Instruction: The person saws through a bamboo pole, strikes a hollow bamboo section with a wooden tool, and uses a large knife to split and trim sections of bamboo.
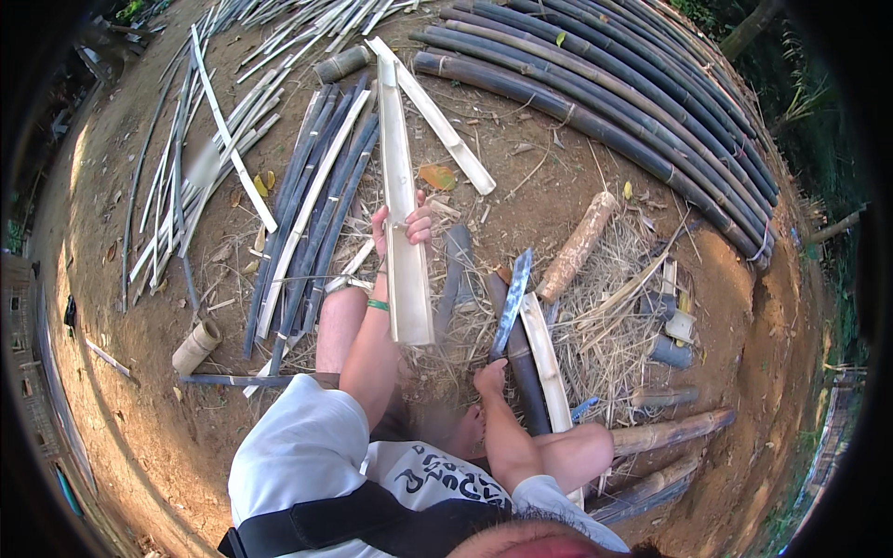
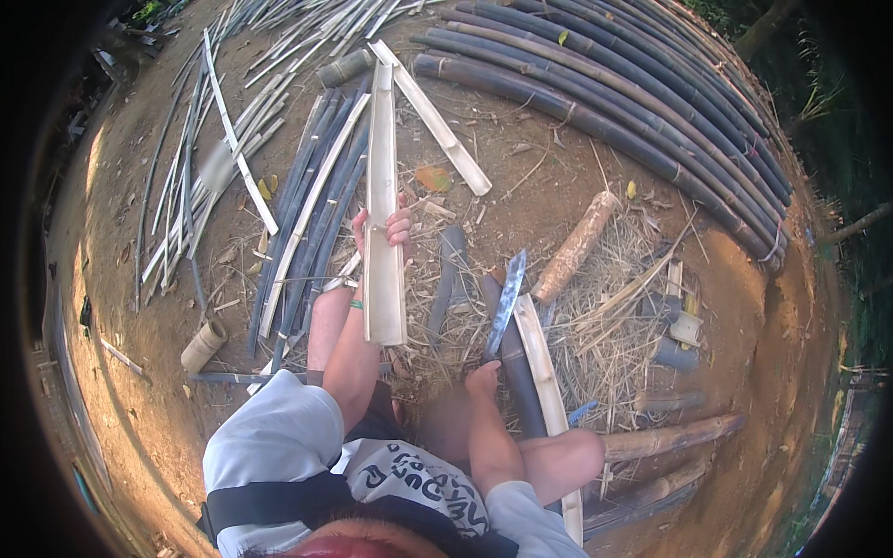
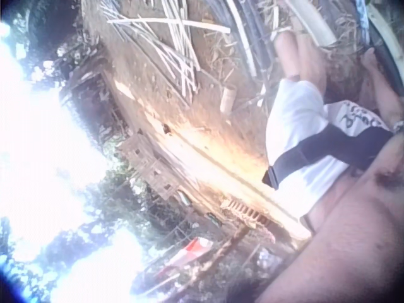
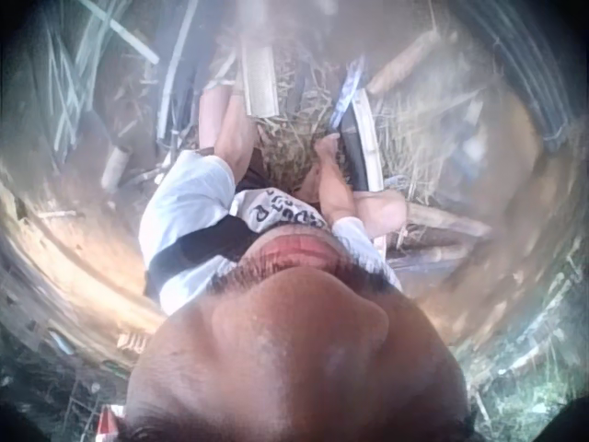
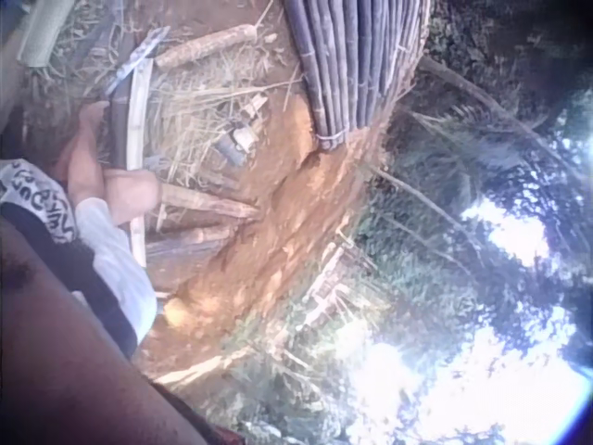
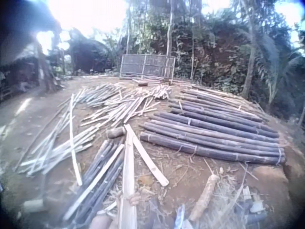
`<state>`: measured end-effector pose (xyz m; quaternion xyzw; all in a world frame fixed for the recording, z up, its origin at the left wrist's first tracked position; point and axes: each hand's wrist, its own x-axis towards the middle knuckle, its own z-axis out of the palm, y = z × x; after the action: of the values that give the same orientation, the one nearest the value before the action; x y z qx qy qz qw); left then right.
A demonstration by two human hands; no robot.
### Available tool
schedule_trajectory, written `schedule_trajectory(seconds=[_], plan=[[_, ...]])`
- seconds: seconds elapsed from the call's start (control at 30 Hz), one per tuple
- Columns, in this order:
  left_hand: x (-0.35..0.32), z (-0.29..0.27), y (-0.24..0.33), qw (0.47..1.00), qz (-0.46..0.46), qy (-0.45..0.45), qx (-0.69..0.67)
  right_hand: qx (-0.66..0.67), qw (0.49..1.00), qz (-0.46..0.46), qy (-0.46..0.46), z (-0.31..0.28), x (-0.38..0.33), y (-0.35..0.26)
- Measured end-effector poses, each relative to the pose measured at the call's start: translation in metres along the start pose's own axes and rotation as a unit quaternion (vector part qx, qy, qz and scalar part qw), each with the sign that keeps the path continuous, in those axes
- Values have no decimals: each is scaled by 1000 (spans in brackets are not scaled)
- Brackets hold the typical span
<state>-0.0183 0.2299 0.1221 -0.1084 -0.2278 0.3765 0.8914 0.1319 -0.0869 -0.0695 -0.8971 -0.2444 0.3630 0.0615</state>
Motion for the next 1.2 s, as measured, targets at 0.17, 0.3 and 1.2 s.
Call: schedule_trajectory(seconds=[0.17,0.3,1.2], plan=[[-7,51,35,871,3,232,432,-45,999,-16,-2,-7,7,-4],[9,72,55,386,113,362,841,-44,998,-31,-25,-2,16,-21],[69,-156,188,373,-62,372,848,48,995,-73,41,13,16,-24]])
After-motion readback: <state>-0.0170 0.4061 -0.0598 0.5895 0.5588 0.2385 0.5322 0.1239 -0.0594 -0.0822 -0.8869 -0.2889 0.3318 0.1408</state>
